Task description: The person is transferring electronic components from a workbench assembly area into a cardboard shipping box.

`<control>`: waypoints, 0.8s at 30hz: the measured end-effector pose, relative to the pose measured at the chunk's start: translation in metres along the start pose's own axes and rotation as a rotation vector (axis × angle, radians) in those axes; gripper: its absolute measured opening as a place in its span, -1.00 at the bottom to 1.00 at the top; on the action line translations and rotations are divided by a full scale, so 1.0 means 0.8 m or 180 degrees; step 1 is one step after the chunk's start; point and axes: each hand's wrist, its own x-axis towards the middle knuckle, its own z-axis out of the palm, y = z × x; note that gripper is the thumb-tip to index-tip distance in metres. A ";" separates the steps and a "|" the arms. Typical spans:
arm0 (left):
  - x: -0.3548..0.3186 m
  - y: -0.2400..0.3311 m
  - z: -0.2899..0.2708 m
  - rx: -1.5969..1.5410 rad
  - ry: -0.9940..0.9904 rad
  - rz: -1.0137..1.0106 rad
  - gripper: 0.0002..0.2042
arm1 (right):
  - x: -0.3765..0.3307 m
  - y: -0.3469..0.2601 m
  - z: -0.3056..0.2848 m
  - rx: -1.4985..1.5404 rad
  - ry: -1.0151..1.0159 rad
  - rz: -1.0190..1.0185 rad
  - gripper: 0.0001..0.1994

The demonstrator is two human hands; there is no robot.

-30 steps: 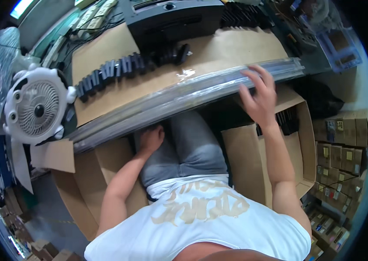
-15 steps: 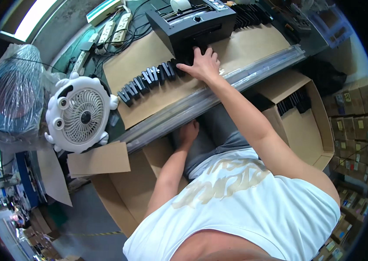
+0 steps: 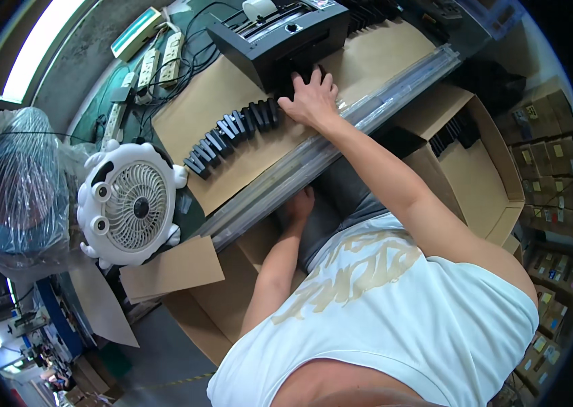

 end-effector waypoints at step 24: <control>0.001 -0.012 0.015 0.0261 -0.0209 -0.0100 -0.72 | -0.003 0.031 -0.022 -0.0675 -0.0295 -0.0606 -0.32</control>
